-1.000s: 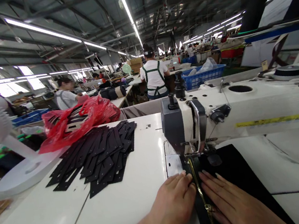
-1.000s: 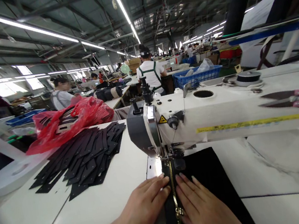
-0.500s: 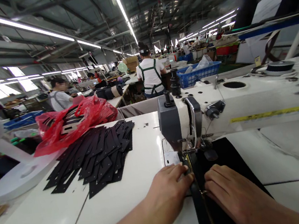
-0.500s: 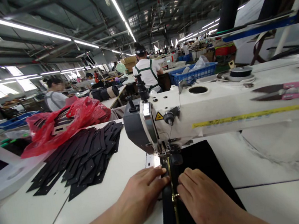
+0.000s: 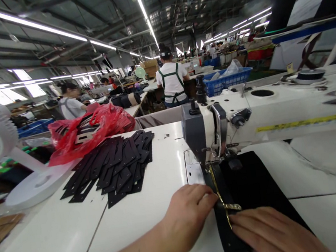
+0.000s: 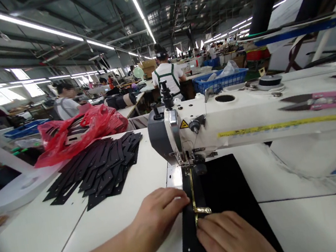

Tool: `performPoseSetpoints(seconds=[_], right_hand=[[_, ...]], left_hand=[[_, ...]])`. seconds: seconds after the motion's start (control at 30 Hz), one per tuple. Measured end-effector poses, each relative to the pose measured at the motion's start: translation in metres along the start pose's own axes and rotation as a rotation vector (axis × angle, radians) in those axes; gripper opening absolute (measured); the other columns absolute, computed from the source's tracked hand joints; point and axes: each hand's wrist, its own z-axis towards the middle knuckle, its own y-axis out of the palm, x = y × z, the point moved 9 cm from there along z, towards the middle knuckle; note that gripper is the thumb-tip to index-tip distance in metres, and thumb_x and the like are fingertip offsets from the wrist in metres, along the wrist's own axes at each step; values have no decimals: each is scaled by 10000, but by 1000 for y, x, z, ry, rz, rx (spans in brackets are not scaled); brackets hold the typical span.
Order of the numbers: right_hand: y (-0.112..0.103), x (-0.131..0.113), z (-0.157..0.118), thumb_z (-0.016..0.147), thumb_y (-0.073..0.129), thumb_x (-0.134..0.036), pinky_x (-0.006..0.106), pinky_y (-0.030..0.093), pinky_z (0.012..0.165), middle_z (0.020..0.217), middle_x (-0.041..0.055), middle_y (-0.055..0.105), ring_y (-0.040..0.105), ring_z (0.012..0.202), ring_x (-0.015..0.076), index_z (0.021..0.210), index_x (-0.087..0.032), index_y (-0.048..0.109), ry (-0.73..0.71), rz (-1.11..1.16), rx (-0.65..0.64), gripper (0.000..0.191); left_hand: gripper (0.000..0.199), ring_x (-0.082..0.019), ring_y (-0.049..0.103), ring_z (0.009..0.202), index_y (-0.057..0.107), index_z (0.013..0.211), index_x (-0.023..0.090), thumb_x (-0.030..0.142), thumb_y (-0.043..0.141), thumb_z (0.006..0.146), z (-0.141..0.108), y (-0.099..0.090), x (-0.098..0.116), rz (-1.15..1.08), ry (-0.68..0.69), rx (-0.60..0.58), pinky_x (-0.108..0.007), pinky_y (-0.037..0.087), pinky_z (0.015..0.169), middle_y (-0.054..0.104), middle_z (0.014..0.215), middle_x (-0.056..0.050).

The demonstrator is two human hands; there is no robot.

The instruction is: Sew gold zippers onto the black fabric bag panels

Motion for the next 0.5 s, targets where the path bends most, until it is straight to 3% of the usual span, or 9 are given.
performPoseSetpoints(seconds=[0.1, 0.23, 0.33, 0.4, 0.5], right_hand=[[-9, 28, 14, 850, 351, -84, 243, 528, 733, 992, 24, 685, 639, 874, 150, 1111, -226, 588, 133, 190, -52, 380], [-7, 35, 23, 893, 329, -98, 243, 530, 729, 1003, 15, 665, 621, 889, 141, 1168, -247, 549, 133, 335, -126, 383], [-4, 34, 8, 907, 418, -263, 315, 546, 776, 1085, 71, 647, 621, 957, 202, 1222, -190, 526, 185, 122, -95, 341], [-7, 34, -9, 870, 473, -366, 362, 562, 748, 1121, 133, 631, 625, 968, 261, 1265, -107, 496, 199, -106, -43, 473], [-9, 29, -39, 832, 393, -188, 359, 558, 730, 1161, 125, 619, 633, 965, 258, 1310, -103, 464, 61, -298, -10, 491]], left_hand=[[152, -190, 569, 854, 569, 1000, 167, 141, 466, 890, 6, -8, -14, -28, -145, 54, -328, 511, 737, 587, 946, -71], [245, -203, 562, 940, 553, 1103, 186, 174, 559, 858, 14, -6, -2, -84, -37, 56, -345, 485, 811, 605, 1036, -60], [187, -169, 613, 809, 605, 1020, 183, 148, 465, 902, 16, -11, 5, -66, 47, 174, -309, 501, 731, 662, 920, -35], [204, -160, 633, 765, 612, 1015, 166, 146, 444, 901, 14, -15, 3, -79, 38, 258, -292, 513, 696, 678, 902, -42], [220, -153, 648, 771, 607, 1035, 158, 145, 436, 897, 9, -15, 2, -84, 39, 310, -279, 529, 686, 682, 934, -58]])
